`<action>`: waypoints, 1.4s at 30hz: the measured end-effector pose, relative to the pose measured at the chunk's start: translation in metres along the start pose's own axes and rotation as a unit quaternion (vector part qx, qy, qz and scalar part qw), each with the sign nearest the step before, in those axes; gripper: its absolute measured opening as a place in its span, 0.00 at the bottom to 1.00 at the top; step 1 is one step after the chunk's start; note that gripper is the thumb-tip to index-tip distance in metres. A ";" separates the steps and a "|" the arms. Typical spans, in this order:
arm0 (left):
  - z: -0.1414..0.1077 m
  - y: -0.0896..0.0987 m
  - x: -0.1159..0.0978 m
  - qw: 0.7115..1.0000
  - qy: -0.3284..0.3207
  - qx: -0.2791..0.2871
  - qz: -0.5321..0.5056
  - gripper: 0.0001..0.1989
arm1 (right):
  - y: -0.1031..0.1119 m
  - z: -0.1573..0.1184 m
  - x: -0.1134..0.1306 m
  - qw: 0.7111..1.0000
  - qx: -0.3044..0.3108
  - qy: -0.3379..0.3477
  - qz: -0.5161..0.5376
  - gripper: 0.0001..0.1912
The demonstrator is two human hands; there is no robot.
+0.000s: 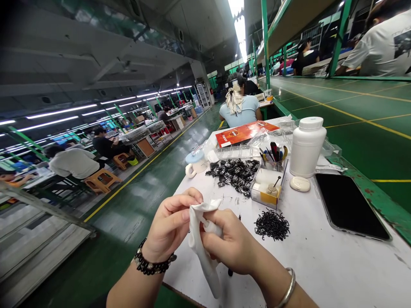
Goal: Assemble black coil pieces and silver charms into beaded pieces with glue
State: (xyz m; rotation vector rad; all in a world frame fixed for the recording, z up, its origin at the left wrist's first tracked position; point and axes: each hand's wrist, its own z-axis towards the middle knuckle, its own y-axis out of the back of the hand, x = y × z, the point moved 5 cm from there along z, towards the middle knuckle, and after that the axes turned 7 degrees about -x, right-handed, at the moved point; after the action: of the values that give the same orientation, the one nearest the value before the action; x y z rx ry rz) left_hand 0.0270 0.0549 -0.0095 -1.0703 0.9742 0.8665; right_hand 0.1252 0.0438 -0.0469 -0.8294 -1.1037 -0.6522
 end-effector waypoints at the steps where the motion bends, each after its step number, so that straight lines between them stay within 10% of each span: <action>1: 0.000 0.000 0.000 1.000 -0.003 0.004 -0.005 0.04 | 0.000 0.000 0.000 1.000 0.001 0.001 -0.002 0.05; 28: -0.007 -0.015 0.001 0.995 -0.067 -0.018 -0.073 0.06 | 0.005 -0.002 0.008 0.974 -0.071 0.169 -0.136 0.06; 36: -0.003 0.012 -0.060 0.969 -0.195 -0.078 -0.133 0.05 | 0.009 -0.002 0.000 0.971 -0.061 0.160 -0.166 0.10; 42: -0.009 0.013 -0.032 0.996 -0.061 -0.064 0.033 0.02 | 0.001 -0.005 0.002 0.978 -0.030 0.164 -0.127 0.08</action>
State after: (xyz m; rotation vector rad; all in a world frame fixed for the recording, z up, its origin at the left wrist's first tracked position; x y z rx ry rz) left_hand 0.0025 0.0458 0.0148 -1.0860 0.8653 1.0484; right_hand 0.1288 0.0403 -0.0461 -0.6079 -0.8973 -1.0032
